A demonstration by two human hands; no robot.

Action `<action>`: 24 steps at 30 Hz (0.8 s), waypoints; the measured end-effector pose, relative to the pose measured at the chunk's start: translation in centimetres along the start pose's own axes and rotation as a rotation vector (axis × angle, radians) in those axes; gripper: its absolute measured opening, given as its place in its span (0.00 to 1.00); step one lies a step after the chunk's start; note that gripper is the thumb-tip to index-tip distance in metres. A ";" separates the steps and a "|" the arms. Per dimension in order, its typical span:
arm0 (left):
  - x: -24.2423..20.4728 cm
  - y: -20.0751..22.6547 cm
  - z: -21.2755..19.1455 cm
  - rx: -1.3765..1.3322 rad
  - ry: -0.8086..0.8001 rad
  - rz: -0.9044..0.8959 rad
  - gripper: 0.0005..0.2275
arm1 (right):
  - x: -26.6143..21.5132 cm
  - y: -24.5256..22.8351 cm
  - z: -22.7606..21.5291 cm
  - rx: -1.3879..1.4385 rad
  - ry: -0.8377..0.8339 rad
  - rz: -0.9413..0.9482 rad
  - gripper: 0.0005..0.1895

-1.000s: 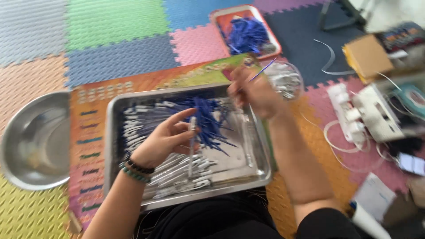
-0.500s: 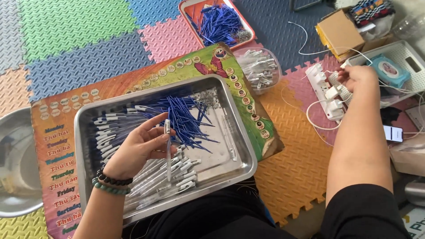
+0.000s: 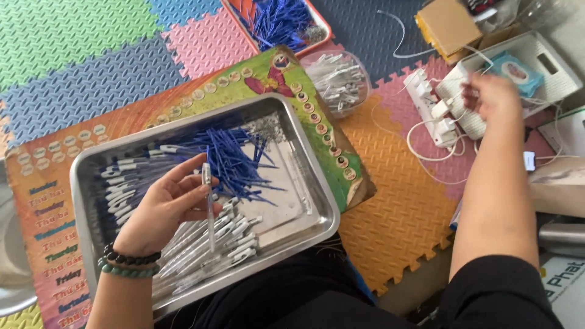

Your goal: Assembling ballpoint pens by manually inserting blue ink refills into clear plastic barrels.

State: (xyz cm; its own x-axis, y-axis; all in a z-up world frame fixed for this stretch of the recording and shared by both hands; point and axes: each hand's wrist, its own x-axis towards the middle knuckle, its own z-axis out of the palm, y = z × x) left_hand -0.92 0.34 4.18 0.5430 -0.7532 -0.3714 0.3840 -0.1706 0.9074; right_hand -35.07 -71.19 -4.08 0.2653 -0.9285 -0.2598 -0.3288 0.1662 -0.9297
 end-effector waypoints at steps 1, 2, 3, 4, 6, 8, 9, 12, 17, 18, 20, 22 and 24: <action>0.1 0.2 0.4 0.026 0.019 -0.027 0.32 | 0.4 1.0 -0.4 -0.021 -0.035 0.026 0.11; -0.1 0.3 0.7 0.054 0.039 -0.065 0.32 | 0.6 2.7 -0.7 -0.043 -0.071 0.063 0.08; 0.1 0.3 0.8 0.055 0.039 -0.068 0.32 | 0.4 3.7 -0.7 -0.043 -0.070 0.067 0.08; 0.1 0.3 0.9 0.067 0.044 -0.079 0.33 | 0.4 4.7 -0.5 -0.019 -0.060 0.073 0.10; 0.3 0.2 0.8 0.078 0.050 -0.095 0.33 | 0.7 6.6 0.0 0.001 -0.052 0.083 0.12; 0.4 0.0 0.5 0.072 0.062 -0.095 0.34 | 1.5 8.6 0.4 -0.044 -0.084 0.093 0.13; 0.4 -0.3 0.4 0.068 0.062 -0.101 0.34 | 1.8 9.8 0.5 -0.050 -0.085 0.098 0.13; 0.7 0.0 0.5 0.071 0.064 -0.094 0.34 | 2.7 11.9 1.8 -0.156 0.032 0.018 0.10; 1.7 -0.2 0.4 0.186 0.076 -0.161 0.34 | 3.2 16.5 3.7 -1.036 0.118 -0.130 0.13; 1.9 0.0 0.4 0.182 0.077 -0.164 0.34 | 4.2 17.5 3.7 -1.041 0.116 -0.129 0.13; 2.6 0.4 0.5 0.242 0.103 -0.309 0.36 | 6.6 19.6 3.6 -1.548 0.129 -0.457 0.18; 3.2 -0.4 -0.4 0.215 0.144 -0.368 0.36 | 7.9 19.1 4.3 -1.664 0.114 -0.533 0.16; 3.8 -2.5 -2.6 0.182 0.187 -0.432 0.37 | 11.1 20.3 4.4 -1.785 0.091 -0.615 0.17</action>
State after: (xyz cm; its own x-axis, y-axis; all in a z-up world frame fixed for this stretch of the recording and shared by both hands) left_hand 2.13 -0.41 -0.02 0.4942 -0.4650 -0.7346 0.4758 -0.5625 0.6762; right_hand -34.76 -76.62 -26.96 0.6731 -0.7391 0.0260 -0.6631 -0.5876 0.4636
